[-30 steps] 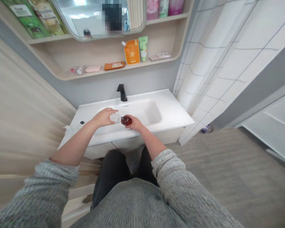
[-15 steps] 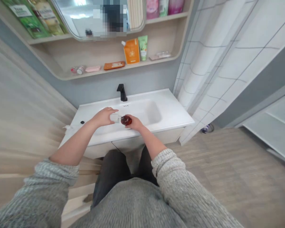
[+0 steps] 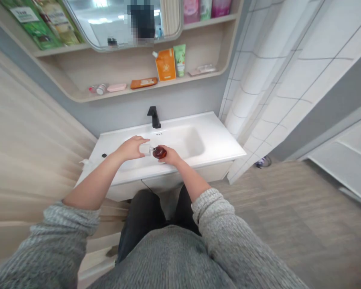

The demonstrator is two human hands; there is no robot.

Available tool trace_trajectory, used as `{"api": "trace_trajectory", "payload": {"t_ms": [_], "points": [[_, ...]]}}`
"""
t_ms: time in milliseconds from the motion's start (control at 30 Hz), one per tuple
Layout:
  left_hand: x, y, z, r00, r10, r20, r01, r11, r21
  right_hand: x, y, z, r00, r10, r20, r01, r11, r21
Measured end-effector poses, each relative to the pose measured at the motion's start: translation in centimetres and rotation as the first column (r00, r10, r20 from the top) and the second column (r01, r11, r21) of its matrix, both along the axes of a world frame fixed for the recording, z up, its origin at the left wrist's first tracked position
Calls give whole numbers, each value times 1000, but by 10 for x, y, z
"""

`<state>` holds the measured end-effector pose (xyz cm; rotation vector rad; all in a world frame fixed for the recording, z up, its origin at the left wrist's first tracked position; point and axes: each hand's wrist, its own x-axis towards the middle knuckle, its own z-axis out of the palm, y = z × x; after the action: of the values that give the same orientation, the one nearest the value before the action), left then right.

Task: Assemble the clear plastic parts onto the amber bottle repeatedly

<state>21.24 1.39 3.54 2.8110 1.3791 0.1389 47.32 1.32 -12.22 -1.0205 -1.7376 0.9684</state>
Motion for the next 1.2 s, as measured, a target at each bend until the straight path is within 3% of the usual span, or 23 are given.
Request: {"api": "trace_trajectory", "payload": {"t_ms": [1200], "points": [[12,-1,15,997,-33,-66,33,999,0,1,-1,1,1000,-6,-9,6,1000,-3]]}}
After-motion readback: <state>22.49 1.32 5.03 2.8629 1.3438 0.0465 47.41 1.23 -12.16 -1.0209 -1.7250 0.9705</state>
